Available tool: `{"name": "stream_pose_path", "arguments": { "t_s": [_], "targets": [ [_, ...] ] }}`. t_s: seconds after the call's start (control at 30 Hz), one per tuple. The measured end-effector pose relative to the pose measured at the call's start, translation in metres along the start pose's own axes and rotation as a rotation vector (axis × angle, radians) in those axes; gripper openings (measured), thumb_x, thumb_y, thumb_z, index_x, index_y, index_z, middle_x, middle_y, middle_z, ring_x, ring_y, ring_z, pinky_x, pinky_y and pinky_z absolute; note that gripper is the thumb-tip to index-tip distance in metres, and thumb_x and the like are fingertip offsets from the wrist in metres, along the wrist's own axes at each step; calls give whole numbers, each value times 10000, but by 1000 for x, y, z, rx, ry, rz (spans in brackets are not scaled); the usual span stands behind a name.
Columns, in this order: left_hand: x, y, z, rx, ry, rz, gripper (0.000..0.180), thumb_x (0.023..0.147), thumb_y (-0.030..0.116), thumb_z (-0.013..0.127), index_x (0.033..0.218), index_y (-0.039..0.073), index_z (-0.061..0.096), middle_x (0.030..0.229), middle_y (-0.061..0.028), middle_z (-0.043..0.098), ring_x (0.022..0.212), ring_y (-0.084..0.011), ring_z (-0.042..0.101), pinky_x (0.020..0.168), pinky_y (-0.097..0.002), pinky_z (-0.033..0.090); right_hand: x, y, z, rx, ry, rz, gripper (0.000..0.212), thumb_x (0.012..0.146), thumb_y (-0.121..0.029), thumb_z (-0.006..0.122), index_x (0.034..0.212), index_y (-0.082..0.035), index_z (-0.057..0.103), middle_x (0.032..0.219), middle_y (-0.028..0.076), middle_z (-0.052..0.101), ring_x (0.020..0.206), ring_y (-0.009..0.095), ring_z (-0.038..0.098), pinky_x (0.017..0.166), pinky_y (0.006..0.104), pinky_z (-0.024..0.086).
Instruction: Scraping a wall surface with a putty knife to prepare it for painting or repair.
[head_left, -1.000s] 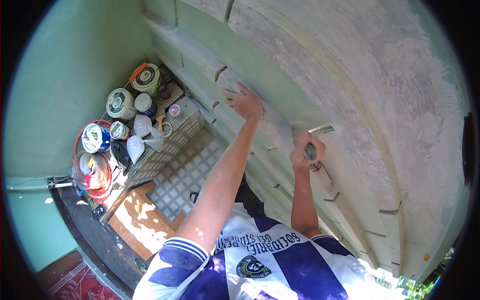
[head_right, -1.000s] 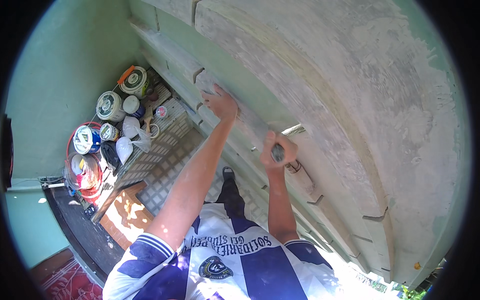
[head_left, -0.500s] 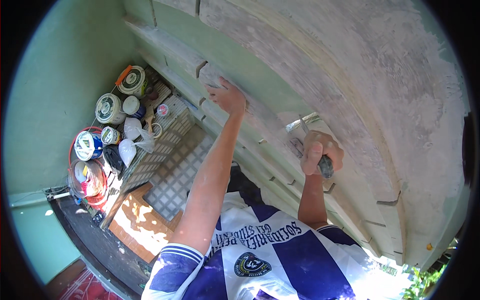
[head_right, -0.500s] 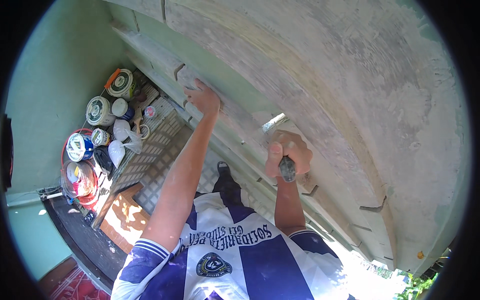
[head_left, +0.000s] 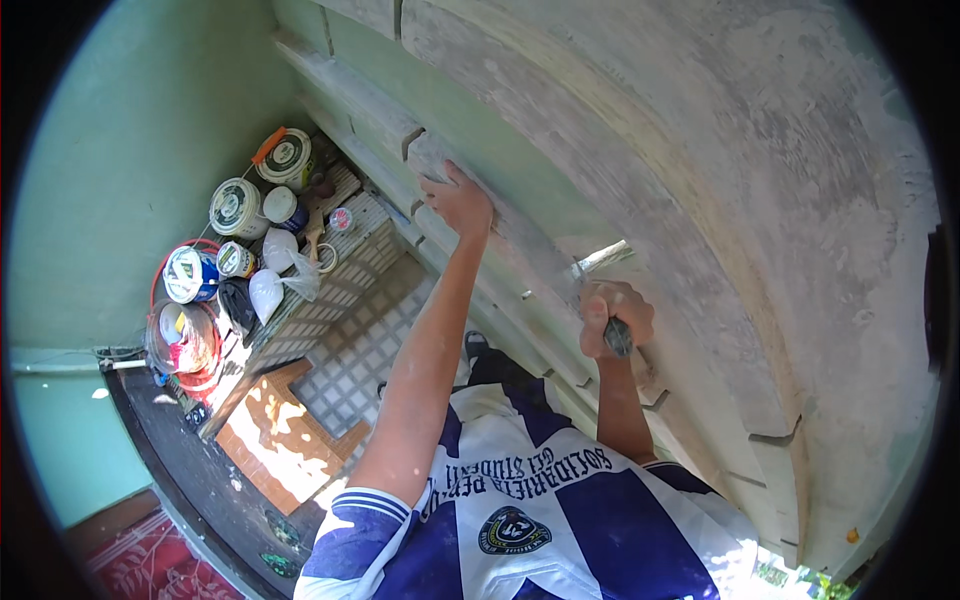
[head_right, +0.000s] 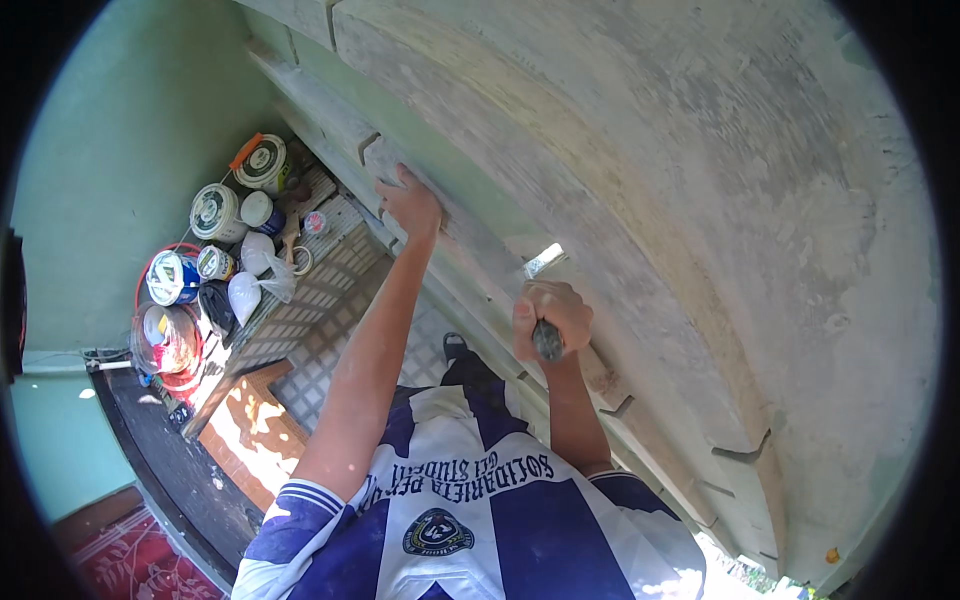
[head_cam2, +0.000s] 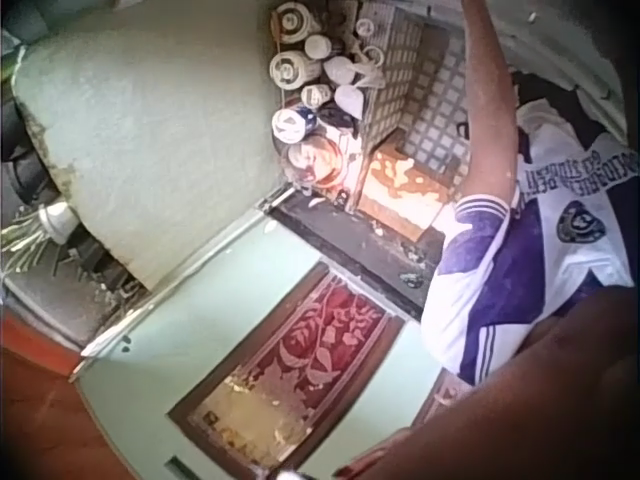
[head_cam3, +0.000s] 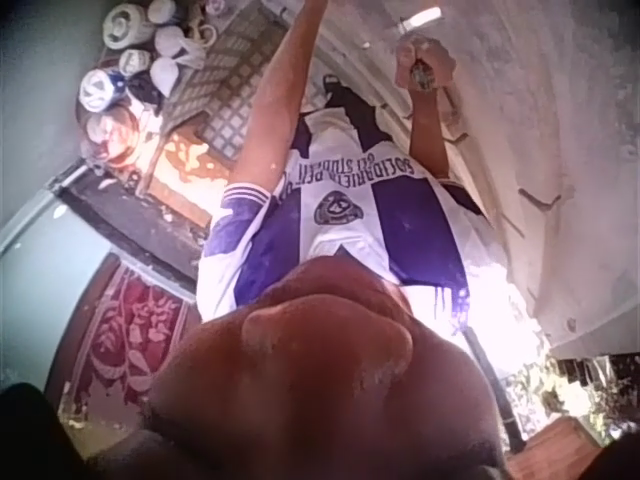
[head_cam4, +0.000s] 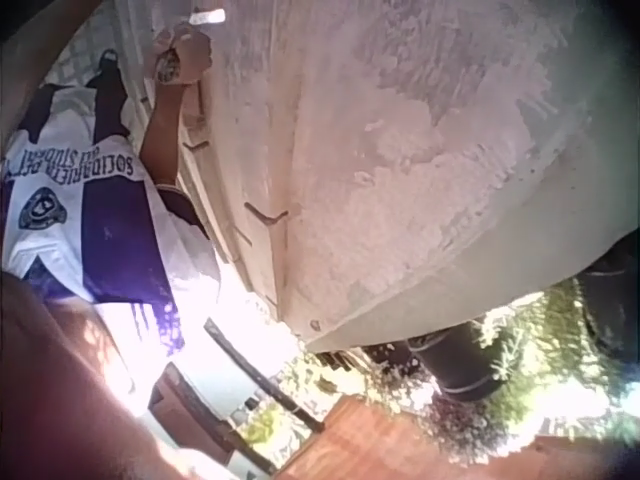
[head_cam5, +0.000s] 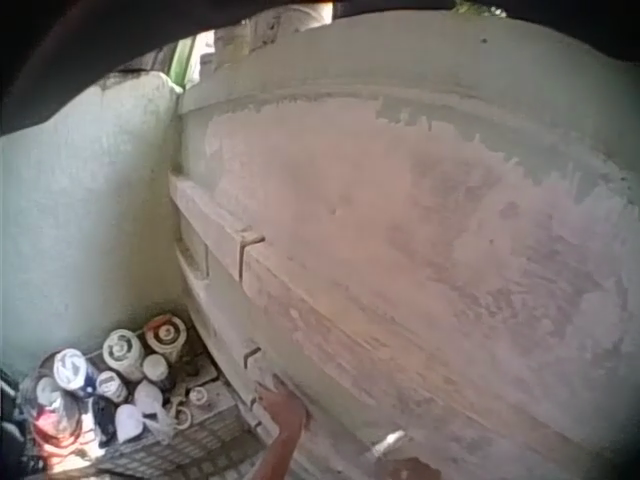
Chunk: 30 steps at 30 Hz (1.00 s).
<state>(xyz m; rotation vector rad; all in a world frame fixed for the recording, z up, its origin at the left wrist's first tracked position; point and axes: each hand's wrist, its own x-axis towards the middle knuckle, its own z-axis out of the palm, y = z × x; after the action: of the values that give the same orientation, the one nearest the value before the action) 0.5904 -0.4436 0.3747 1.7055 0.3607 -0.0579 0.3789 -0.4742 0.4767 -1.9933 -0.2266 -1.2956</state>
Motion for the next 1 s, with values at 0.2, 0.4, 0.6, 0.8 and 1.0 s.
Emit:
{"name": "stream_pose_path", "arguments": {
  "t_s": [0.2,0.4,0.6,0.8,1.0],
  "targets": [
    [-1,3,2,12,14,20,719,973,466,389,1426,-61,203,1334,-356,358,1200,-480,426,997,-496,369,16,-9,-13,175,32,-26,269,806,57,538,581,-25,417,506,32,429,385,170,414,386,277,339],
    [2,-2,3,28,36,69,716,969,463,397,1415,-72,230,1334,-356,371,1205,-481,420,1005,-489,361,25,-25,-12,182,-56,-119,281,782,67,521,573,-47,370,507,34,408,386,176,417,383,287,333],
    [4,-8,2,24,30,95,724,969,472,391,1411,-78,230,1322,-360,381,1202,-482,422,999,-488,365,19,-19,-11,173,-93,-129,270,788,60,542,590,-43,391,523,32,438,392,161,417,389,283,342],
    [7,-4,3,18,-21,72,730,975,480,374,1409,-83,212,1322,-373,374,1190,-483,435,982,-494,379,32,-19,-2,223,19,-215,248,792,68,542,608,-36,412,548,26,467,397,159,424,387,281,342],
    [3,-3,0,6,-70,62,733,983,477,355,1408,-96,186,1324,-384,362,1188,-492,433,971,-513,392,23,-26,-1,128,94,-259,210,809,72,529,648,-18,428,546,29,462,405,163,428,388,284,344]
  ]
}}
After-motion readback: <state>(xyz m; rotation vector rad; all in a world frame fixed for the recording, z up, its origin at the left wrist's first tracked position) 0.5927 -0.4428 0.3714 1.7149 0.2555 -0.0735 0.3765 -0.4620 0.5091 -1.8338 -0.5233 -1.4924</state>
